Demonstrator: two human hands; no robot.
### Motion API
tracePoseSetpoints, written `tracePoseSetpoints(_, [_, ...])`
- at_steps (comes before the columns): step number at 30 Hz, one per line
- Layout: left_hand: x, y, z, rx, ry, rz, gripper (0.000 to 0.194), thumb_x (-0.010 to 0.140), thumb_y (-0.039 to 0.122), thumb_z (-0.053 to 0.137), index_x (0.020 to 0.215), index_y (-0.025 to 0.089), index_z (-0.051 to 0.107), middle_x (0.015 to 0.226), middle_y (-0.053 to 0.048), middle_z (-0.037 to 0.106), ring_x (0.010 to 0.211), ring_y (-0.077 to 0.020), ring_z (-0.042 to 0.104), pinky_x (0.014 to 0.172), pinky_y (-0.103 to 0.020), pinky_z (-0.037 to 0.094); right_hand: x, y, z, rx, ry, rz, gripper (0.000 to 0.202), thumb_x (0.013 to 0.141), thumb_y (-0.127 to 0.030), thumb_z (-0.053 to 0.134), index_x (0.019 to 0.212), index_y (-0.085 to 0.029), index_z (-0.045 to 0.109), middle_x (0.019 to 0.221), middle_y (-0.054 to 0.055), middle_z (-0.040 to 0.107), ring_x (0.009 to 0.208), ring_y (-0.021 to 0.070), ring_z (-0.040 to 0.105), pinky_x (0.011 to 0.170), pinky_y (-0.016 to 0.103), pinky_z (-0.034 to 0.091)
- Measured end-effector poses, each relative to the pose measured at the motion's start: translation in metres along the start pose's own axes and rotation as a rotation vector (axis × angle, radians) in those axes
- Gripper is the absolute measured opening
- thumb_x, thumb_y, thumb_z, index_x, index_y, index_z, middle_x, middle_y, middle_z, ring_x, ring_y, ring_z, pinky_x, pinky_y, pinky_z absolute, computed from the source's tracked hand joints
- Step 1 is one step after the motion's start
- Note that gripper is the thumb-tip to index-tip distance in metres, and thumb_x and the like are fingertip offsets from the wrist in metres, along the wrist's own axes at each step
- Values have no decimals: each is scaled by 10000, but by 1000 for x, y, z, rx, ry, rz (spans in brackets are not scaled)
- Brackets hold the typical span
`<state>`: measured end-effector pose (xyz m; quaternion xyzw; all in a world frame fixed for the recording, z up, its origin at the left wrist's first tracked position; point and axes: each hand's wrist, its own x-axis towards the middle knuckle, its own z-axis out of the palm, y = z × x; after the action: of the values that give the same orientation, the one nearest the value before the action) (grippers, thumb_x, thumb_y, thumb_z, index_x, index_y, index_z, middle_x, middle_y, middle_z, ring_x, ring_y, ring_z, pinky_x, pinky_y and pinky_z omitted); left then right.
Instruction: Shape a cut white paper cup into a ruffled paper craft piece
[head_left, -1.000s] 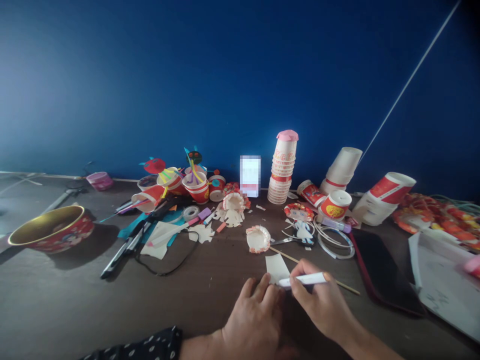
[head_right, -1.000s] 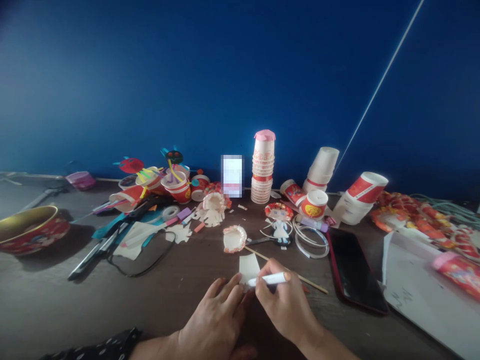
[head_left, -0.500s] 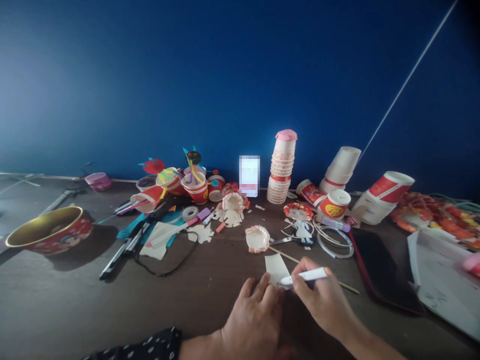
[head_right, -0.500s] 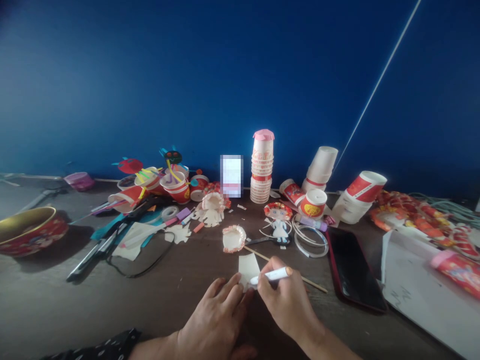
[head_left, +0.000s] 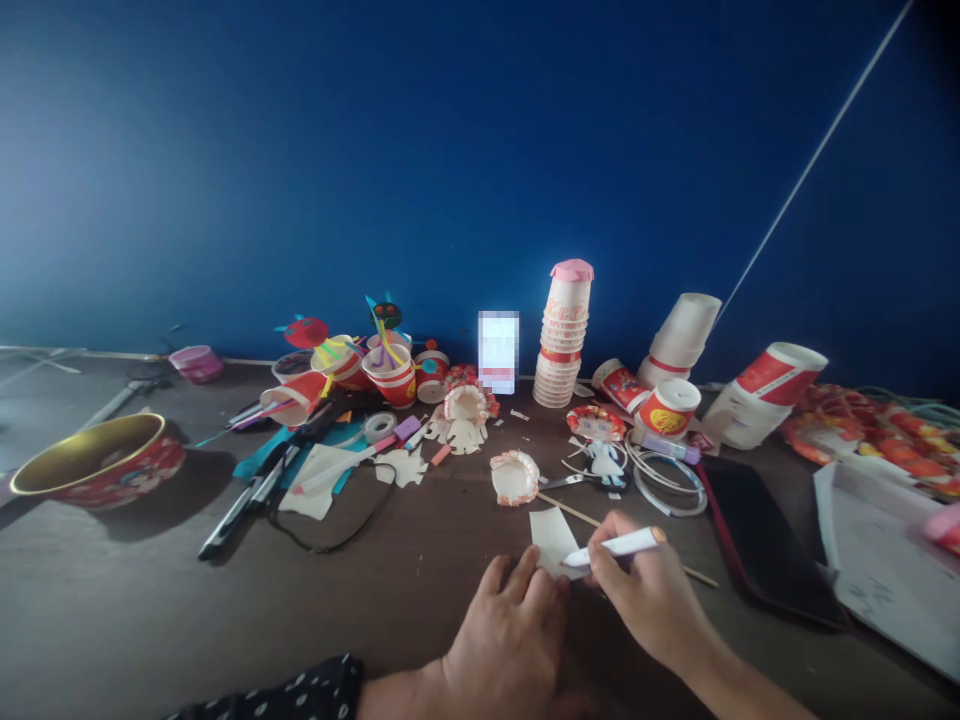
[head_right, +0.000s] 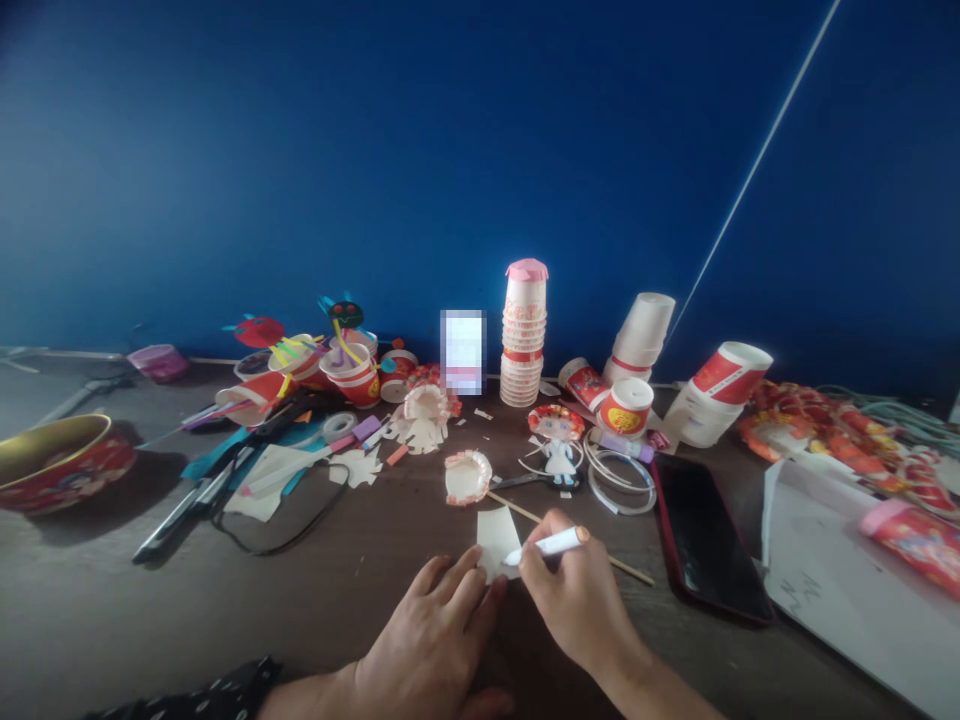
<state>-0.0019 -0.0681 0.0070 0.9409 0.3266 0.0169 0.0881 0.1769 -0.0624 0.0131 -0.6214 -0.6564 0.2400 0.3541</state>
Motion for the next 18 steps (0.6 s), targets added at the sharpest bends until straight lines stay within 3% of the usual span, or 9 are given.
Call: tracePoseSetpoints(18, [1,0,-1,-22,-16,-10,757,824,640,394,1325,73,387,1198,-203,509,1237,-364,331,979,-533,309,1,6,0,114,22,89,197,788,-324,456,628,-216,492,508,-14,557,481,156,563,465,243,451])
